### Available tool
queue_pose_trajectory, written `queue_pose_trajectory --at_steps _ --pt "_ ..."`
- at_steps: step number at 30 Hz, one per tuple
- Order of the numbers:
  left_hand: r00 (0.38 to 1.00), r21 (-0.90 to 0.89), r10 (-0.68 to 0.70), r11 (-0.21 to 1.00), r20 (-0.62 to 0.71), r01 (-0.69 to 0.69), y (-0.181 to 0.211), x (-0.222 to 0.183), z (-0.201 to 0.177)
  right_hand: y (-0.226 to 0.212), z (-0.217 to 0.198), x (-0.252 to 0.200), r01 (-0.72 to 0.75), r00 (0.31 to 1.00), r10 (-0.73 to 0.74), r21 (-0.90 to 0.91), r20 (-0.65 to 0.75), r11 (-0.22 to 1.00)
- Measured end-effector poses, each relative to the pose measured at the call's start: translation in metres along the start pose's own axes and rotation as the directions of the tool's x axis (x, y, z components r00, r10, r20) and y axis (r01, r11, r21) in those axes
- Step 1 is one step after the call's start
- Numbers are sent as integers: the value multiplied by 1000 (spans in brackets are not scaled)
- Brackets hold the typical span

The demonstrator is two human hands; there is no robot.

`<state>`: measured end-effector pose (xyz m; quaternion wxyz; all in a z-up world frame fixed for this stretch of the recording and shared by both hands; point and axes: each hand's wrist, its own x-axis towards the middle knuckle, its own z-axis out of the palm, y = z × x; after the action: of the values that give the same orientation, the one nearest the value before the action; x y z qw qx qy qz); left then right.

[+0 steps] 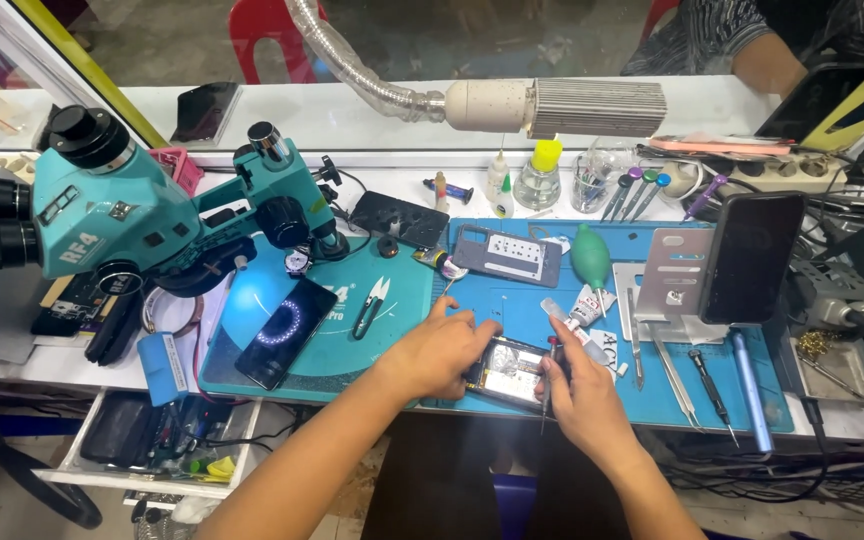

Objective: Disassembling and inspecting the internal components of a smartphone on a repair bench.

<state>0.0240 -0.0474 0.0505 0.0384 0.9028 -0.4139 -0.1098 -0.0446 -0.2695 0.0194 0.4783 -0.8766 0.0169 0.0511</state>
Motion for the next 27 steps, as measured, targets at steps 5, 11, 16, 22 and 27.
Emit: queue_pose_trajectory --at_steps 5,11,16,22,27 --pt "990 28 34 999 -140 -30 -3 -11 5 -5 -1 -2 -23 1000 22 11 6 1000" --pt "940 75 112 993 -322 -93 -2 -25 13 -2 0 -1 -4 1000 4 -8 -3 1000" --pt "881 135 221 974 -418 -180 -8 -33 17 -6 -1 -2 -26 1000 26 -5 6 1000" --pt "794 -419 -177 902 -582 -106 -30 -56 18 -7 -4 -3 -6 1000 6 39 -1 999" --pt "635 -812 -594 577 -493 -91 -37 -68 28 -17 -9 -4 -60 998 59 32 7 998"
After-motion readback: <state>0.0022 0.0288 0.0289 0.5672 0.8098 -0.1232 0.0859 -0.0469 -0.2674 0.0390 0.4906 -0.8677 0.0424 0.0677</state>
